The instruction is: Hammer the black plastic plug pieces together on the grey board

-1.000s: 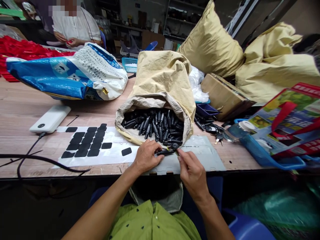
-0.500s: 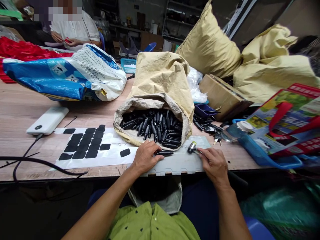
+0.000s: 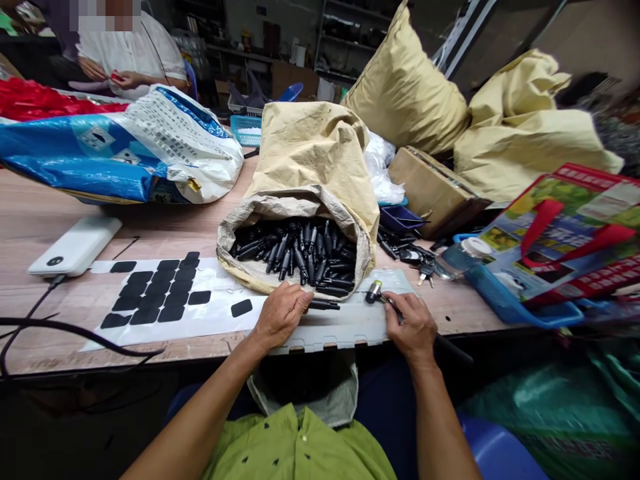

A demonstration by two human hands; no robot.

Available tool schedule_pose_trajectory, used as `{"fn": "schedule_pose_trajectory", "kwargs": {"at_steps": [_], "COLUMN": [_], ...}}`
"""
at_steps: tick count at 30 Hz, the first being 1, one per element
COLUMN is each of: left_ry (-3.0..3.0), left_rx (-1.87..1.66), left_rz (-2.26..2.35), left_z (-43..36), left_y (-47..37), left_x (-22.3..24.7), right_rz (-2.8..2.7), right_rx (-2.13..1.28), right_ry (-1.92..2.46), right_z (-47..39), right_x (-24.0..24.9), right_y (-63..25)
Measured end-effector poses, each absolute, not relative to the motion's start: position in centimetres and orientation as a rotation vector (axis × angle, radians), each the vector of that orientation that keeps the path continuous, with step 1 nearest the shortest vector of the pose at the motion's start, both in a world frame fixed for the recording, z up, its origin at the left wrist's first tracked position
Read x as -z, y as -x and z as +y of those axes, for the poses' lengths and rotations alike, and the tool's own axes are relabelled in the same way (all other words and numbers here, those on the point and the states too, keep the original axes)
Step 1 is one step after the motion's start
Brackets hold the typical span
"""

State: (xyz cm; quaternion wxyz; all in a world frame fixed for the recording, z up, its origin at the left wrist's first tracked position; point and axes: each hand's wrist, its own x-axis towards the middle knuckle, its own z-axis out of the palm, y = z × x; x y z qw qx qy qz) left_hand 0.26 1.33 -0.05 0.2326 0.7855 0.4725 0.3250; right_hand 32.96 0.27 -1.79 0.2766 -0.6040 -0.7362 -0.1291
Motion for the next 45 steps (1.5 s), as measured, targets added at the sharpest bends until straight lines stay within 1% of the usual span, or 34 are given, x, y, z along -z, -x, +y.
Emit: {"fn": "schedule_pose_trajectory", "kwargs": {"at_steps": [5,9,11,13,15,17,20,24,28,32,36,40,45], "left_ry": [-2.132,-2.159,-2.161,-2.161,-2.170,-2.163,-2.061,-1.895,-1.699,-1.512,-1.385,-1.417,-1.568], "left_rx": [-0.914,-0.909,-0.908,-0.904,-0.901,-0.929,-1.030,-1.123,-1.080,-1.053,-1.037,-1.035,-1.041], "left_rz": [1.292,1.285,1.283,1.277,1.259,1.233,1.170,1.087,1.037,0.985,0.871,0.891,0.972], "left_z": [1.4,1.4,1.4,1.3,1.3,1.2,1.0,0.7,0.7,0.9,1.0,0.9,0.8], "left_y": [-0.2,-0.2,-0.2,-0.2,-0.2,-0.2,-0.2,0.0,0.3,0.5,0.4,0.4,0.5], "left_x": [0.0,0.1,0.1,0.2,0.2,0.1,-0.5,-1.3,-1.3,-0.7,-0.4,-0.4,-0.5], "right_rz": [-2.025,-1.933,-1.890,-1.984,-2.131,-2.214,-2.184,-1.990,-1.840,-1.835,-1.842,-1.778,-1.987], "right_rx": [0.277,0.324,0.222,0.026,-0.064,-0.078,-0.126,-0.350,-0.539,-0.675,-0.708,-0.750,-0.653], "right_ry": [1.602,1.537,1.410,1.278,1.250,1.284,1.347,1.360,1.398,1.370,1.405,1.354,1.416], "right_z": [0.6,-0.3,-1.1,-1.8,-2.1,-2.1,-1.9,-2.0,-2.5,-2.5,-1.7,-0.1,1.1], "right_x": [1.0,-1.8,-3.5,-4.7,-5.3,-5.2,-4.6,-3.8,-3.4,-3.4,-4.0,-4.9,-5.8], "right_y": [-33.5,-31.2,-28.4,-25.1,-22.3,-20.4,-19.3,-18.6,-18.0,-17.9,-18.4,-18.7,-18.7]}}
